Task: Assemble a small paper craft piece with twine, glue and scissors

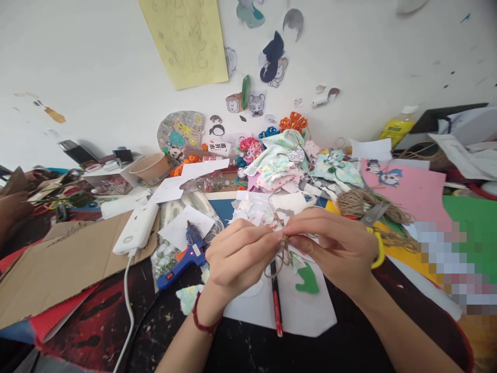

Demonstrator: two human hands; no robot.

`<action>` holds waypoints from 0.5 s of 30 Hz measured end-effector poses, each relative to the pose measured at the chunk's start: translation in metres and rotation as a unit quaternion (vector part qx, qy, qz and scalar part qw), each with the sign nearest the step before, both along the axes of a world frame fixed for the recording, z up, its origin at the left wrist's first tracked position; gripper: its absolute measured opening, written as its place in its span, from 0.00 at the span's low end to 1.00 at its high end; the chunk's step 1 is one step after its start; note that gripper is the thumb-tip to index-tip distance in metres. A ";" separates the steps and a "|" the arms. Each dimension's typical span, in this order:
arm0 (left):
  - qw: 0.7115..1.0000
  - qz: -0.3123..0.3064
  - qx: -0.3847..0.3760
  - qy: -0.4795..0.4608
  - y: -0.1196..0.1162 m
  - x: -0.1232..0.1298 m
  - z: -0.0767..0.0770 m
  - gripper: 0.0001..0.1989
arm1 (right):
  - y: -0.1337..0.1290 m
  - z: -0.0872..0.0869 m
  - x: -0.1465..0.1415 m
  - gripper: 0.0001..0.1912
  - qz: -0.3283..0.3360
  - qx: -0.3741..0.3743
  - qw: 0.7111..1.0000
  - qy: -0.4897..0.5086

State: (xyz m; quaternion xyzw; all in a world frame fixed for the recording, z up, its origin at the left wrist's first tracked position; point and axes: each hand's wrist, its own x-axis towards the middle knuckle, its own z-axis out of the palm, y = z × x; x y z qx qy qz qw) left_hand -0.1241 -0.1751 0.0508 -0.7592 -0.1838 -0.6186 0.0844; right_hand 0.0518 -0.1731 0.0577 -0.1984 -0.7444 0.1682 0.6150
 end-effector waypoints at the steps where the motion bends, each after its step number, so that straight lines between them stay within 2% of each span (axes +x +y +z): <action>1: 1.000 0.001 -0.003 0.000 0.000 0.000 0.000 0.10 | 0.000 0.000 0.000 0.10 -0.001 0.003 1.000 -0.004; 8: 1.000 -0.012 -0.023 0.015 0.003 0.000 0.002 0.10 | 0.000 -0.001 0.002 0.10 -0.027 0.009 0.999 -0.026; 15: 0.989 -0.045 -0.139 0.016 0.003 0.000 0.005 0.09 | 0.000 0.000 0.001 0.09 -0.074 0.026 0.996 -0.051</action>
